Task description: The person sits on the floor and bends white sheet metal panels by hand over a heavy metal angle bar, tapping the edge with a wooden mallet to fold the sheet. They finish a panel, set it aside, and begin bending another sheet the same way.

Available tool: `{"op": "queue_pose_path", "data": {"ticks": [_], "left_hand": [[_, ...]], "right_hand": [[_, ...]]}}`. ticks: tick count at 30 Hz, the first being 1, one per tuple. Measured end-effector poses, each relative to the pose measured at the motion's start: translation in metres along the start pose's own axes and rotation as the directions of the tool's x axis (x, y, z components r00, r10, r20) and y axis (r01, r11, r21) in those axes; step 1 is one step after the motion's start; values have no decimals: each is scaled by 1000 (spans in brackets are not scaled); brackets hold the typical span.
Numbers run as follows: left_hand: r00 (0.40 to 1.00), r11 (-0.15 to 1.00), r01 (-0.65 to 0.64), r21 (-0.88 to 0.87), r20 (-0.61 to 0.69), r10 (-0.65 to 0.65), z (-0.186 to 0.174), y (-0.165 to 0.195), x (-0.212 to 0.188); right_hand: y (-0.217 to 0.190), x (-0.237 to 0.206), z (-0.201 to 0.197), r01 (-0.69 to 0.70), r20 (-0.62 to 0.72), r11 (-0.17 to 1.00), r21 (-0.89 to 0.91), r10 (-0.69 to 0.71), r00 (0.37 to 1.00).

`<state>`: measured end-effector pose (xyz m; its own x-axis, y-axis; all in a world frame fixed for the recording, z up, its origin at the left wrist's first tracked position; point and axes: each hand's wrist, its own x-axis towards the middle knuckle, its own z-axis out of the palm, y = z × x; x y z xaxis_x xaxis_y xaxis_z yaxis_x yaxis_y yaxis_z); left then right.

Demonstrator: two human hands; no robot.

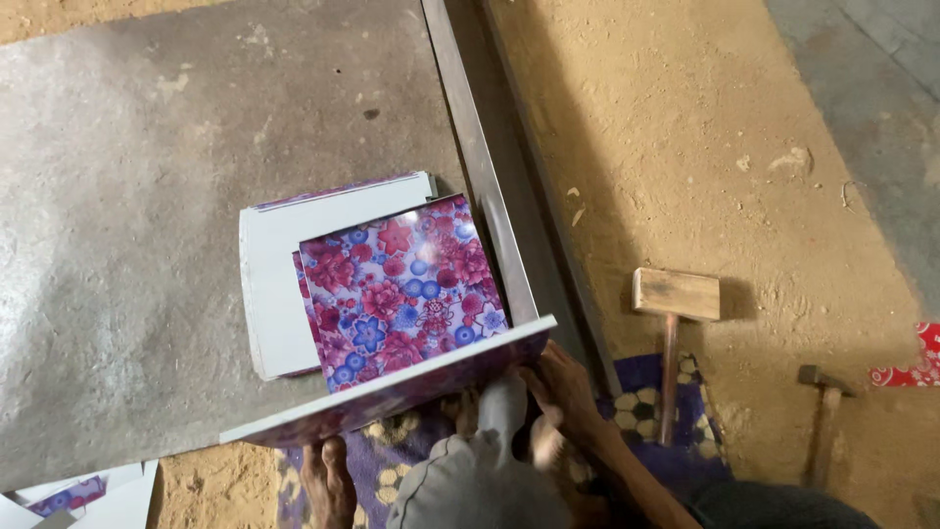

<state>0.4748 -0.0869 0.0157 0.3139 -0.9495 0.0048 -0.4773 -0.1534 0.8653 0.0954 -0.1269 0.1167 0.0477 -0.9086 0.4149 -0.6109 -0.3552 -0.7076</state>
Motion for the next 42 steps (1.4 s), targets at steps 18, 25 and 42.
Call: {"op": "queue_pose_path", "data": {"ticks": [18,25,42], "left_hand": [[976,992,101,-70,-187,-112,20,38,121],[951,925,270,268,77,-300,22,-22,123],[993,933,117,341,-34,-112,40,-24,117]], "right_hand": [[28,78,82,-433,12,895,104,434,901],[58,54,115,-457,112,881,-121,470,876],[40,72,112,-432,145,862,-266,479,866]]}}
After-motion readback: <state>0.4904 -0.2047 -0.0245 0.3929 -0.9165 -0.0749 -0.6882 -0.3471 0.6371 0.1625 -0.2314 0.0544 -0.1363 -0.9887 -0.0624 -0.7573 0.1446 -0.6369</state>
